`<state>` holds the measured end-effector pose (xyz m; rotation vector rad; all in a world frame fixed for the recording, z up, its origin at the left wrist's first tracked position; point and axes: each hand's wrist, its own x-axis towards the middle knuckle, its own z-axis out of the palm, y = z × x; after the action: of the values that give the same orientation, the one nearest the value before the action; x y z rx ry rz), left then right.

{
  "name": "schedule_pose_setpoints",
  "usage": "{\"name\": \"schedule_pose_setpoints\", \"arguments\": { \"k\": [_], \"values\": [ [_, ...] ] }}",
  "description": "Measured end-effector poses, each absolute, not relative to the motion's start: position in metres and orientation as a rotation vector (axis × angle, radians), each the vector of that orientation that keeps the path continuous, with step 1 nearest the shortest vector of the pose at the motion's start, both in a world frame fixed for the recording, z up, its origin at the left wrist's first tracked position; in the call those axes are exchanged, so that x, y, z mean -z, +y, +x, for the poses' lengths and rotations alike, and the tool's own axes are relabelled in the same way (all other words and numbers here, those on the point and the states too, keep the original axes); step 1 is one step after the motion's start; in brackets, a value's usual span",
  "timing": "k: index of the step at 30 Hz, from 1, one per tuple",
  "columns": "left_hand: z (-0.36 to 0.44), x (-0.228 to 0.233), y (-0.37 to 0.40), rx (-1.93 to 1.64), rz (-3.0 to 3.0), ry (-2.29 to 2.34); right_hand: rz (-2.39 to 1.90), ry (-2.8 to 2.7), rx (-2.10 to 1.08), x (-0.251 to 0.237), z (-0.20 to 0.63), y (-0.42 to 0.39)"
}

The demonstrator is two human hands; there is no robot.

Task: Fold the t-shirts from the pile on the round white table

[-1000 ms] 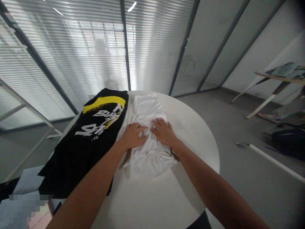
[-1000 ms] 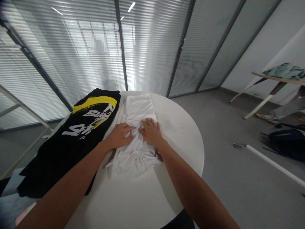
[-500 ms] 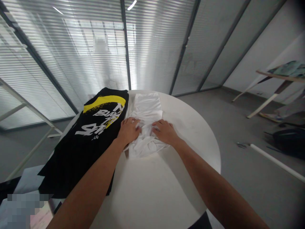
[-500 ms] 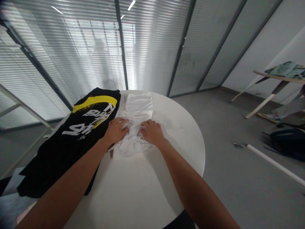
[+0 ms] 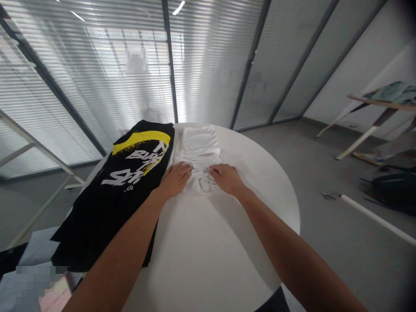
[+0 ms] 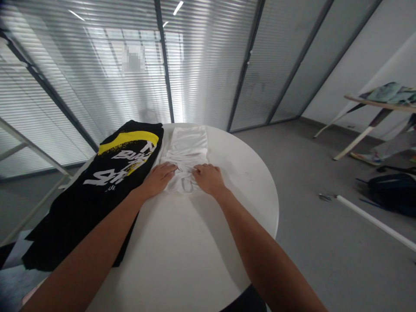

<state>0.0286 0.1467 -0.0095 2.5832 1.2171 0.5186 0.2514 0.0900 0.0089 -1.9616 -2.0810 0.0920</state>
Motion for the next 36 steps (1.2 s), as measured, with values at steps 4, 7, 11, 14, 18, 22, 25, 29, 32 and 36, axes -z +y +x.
{"name": "schedule_pose_setpoints", "arguments": {
  "k": [4, 7, 11, 14, 18, 22, 25, 29, 32, 36],
  "values": [
    [0.032, 0.014, 0.147, -0.462, 2.584, 1.344, -1.941, -2.121, -0.21, 0.001, 0.256, 0.093],
    [0.032, 0.009, 0.144, -0.417, 2.588, 1.356, -1.922, -2.16, -0.207, 0.002, 0.258, 0.092],
    [0.025, -0.004, 0.133, -0.411, 2.601, 1.357, -1.734, -2.302, -0.159, -0.003, 0.257, 0.084],
    [0.018, -0.012, 0.125, -0.33, 2.667, 1.301, -1.697, -2.303, -0.14, -0.004, 0.253, 0.081],
    [0.016, -0.015, 0.122, -0.25, 2.685, 1.331, -1.717, -2.201, -0.054, -0.007, 0.251, 0.084],
    [0.019, -0.016, 0.127, -0.355, 2.572, 1.351, -1.647, -2.09, -0.002, -0.008, 0.254, 0.09],
    [0.018, -0.016, 0.132, -0.462, 2.372, 1.283, -1.566, -2.007, -0.012, -0.007, 0.256, 0.092],
    [0.015, -0.016, 0.133, -0.529, 2.234, 1.223, -1.562, -1.977, 0.006, -0.007, 0.255, 0.09],
    [0.016, -0.018, 0.127, -0.492, 2.357, 1.171, -1.604, -2.003, 0.029, -0.009, 0.253, 0.088],
    [0.023, -0.019, 0.122, -0.454, 2.521, 1.135, -1.647, -2.057, -0.037, -0.011, 0.251, 0.085]
  ]
}}
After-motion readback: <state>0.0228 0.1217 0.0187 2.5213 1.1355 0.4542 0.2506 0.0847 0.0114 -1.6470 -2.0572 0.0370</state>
